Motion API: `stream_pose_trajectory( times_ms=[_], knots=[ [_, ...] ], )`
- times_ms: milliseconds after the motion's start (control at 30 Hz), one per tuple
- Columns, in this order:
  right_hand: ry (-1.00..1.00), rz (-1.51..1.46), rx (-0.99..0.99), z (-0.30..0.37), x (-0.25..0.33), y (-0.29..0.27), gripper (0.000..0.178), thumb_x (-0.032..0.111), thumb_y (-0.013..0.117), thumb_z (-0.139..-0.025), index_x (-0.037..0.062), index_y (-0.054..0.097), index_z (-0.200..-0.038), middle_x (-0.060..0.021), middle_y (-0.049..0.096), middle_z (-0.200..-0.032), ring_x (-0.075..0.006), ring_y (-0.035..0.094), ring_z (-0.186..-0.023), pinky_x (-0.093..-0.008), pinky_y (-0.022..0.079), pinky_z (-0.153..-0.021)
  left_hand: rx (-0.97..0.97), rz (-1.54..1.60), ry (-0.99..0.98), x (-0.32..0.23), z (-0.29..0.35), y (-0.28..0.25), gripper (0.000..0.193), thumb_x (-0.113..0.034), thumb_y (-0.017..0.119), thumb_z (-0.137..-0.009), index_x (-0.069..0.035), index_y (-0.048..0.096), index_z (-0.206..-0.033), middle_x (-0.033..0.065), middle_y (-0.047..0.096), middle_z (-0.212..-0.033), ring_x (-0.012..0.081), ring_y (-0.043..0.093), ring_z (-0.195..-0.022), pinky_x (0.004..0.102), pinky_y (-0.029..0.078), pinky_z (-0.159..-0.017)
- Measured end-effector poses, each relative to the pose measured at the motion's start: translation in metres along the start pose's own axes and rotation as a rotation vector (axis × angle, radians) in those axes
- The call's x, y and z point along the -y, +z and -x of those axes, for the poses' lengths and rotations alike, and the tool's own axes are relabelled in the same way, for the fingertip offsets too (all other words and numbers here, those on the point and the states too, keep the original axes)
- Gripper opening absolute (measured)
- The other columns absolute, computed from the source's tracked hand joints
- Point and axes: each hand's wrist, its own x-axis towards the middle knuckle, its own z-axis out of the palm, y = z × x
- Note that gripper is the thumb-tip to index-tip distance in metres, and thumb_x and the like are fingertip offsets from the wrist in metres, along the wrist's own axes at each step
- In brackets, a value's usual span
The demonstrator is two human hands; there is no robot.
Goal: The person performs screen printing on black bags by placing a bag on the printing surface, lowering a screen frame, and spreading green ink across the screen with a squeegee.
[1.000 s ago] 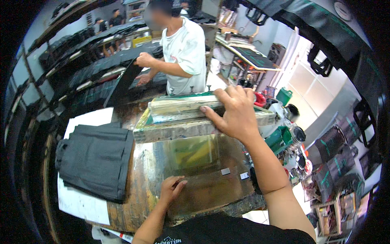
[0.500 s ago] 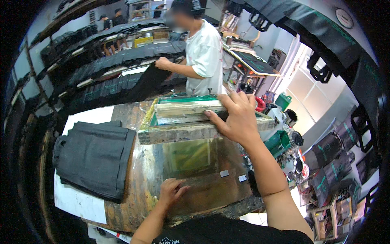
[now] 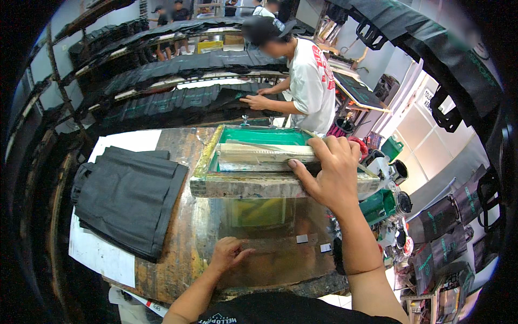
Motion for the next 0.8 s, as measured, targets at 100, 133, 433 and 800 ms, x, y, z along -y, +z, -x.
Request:
stream_pose_trajectory(
  times_ms=[100, 133, 433, 800],
  knots=[
    [-0.006, -0.003, -0.004, -0.0005, -0.0003, -0.0002, 0.048, 0.052, 0.077, -0.087, 0.0074, 0.069, -0.099, -0.0119, 0.06, -0.091, -0.032, 0.055, -0.093, -0.0468, 0.037, -0.086, 0.004, 0.0, -0.004, -0.0002, -0.0009, -0.0014, 0.029, -0.028, 0.089, -0.083, -0.005, 0.078, -0.096, 0.0096, 0.065, -0.07, 0.0279, 0.065, -0.063, 0.0395, 0.05, -0.061],
    [-0.007, -0.004, -0.004, -0.0004, -0.0001, -0.0001, 0.048, 0.052, 0.077, -0.087, 0.0072, 0.069, -0.099, -0.0119, 0.06, -0.091, -0.0321, 0.054, -0.093, -0.0468, 0.037, -0.086, 0.003, -0.001, -0.002, -0.0001, -0.0005, -0.0016, 0.029, -0.029, 0.088, -0.083, -0.005, 0.078, -0.096, 0.0099, 0.065, -0.07, 0.0282, 0.065, -0.063, 0.0396, 0.051, -0.061],
    [-0.009, -0.002, -0.006, 0.0017, 0.0014, 0.0005, 0.046, 0.05, 0.078, -0.087, 0.0067, 0.068, -0.1, -0.0119, 0.06, -0.091, -0.0319, 0.055, -0.094, -0.047, 0.037, -0.087, 0.001, -0.004, -0.002, 0.0004, -0.0004, 0.0006, 0.03, -0.029, 0.088, -0.083, -0.005, 0.078, -0.097, 0.0103, 0.066, -0.071, 0.028, 0.066, -0.063, 0.0401, 0.051, -0.061],
    [-0.014, -0.001, -0.02, 0.0058, 0.0021, 0.0008, 0.045, 0.051, 0.077, -0.087, 0.0079, 0.068, -0.097, -0.012, 0.06, -0.09, -0.0315, 0.055, -0.092, -0.0466, 0.036, -0.085, 0.001, 0.033, -0.028, -0.0012, -0.0007, 0.0011, 0.029, -0.03, 0.088, -0.084, -0.005, 0.078, -0.096, 0.0113, 0.067, -0.072, 0.0293, 0.066, -0.065, 0.0411, 0.051, -0.062]
  ],
)
